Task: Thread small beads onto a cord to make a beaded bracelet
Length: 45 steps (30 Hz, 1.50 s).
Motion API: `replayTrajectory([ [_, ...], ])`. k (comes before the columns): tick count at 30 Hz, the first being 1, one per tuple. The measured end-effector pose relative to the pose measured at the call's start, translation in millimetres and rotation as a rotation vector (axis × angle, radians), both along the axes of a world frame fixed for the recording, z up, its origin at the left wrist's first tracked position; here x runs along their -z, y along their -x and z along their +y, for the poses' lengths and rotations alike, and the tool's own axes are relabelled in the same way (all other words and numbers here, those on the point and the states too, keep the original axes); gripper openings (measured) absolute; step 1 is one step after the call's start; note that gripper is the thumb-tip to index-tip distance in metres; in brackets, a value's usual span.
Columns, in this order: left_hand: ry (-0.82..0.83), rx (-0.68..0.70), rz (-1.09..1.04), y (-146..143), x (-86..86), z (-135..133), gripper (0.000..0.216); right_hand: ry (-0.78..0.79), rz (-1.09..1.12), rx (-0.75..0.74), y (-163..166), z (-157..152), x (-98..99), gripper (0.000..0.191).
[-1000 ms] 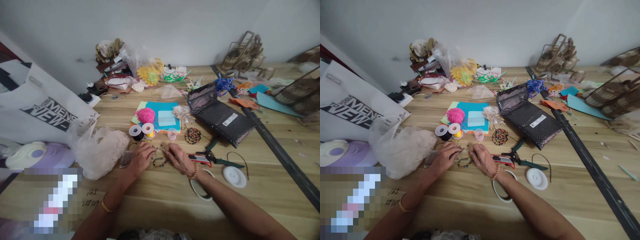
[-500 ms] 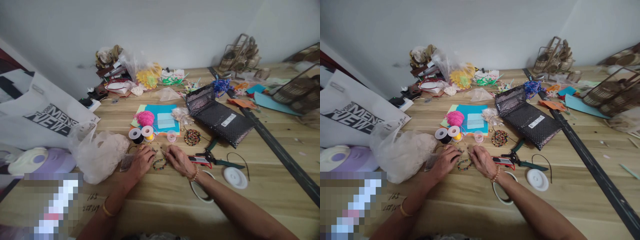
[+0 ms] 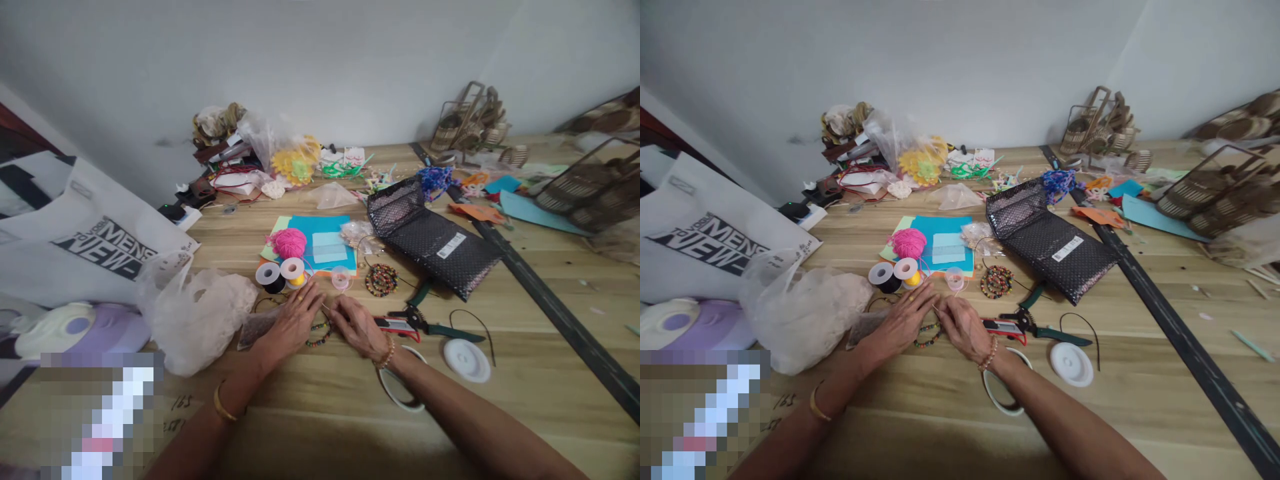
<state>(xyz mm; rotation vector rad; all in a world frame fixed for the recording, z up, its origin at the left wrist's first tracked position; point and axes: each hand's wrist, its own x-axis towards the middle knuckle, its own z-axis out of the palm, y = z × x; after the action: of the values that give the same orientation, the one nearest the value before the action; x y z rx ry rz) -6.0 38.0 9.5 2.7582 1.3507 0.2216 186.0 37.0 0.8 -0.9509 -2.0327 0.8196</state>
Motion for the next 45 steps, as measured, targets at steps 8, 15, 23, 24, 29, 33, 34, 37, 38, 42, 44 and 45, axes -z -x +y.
replayTrajectory([
  [8,-0.032,-0.032,0.088,3,7.1,-11,0.054,0.028,-0.035,0.012,0,-1,1.4,0.016],
  [15,-0.094,-0.078,0.188,3,4.4,-39,0.058,0.064,-0.024,0.016,1,-2,-2.7,0.020],
  [23,-0.183,-0.086,-0.044,-4,2.7,-47,0.059,0.093,0.034,-0.001,1,-3,-3.8,0.020],
  [24,-0.210,-0.070,-0.091,-4,1.3,-45,0.058,0.098,0.041,0.001,1,-2,-4.0,0.021],
  [29,-0.373,-0.070,-0.336,11,-8.6,-35,0.054,0.133,0.045,0.009,0,-1,-3.2,0.022],
  [33,-0.433,-0.121,-0.394,30,-12.4,-30,0.048,0.145,0.031,0.008,0,-1,-2.0,0.022],
  [34,-0.449,-0.130,-0.397,34,-11.9,-30,0.046,0.143,0.030,0.013,0,-1,-1.9,0.022],
  [37,-0.475,-0.134,-0.402,41,-8.1,-29,0.040,0.140,0.022,0.016,0,-1,-2.6,0.022],
  [38,-0.479,-0.136,-0.403,42,-6.9,-28,0.039,0.140,0.018,0.011,-1,-1,-3.0,0.022],
  [42,-0.498,-0.145,-0.431,41,-5.1,-27,0.034,0.151,0.006,0.002,-2,-1,-3.9,0.020],
  [44,-0.501,-0.147,-0.432,39,-6.3,-26,0.033,0.156,0.002,0.000,-3,-1,-3.3,0.019],
  [45,-0.494,-0.146,-0.429,38,-7.1,-26,0.032,0.155,-0.001,0.001,-3,-1,-2.8,0.019],
])
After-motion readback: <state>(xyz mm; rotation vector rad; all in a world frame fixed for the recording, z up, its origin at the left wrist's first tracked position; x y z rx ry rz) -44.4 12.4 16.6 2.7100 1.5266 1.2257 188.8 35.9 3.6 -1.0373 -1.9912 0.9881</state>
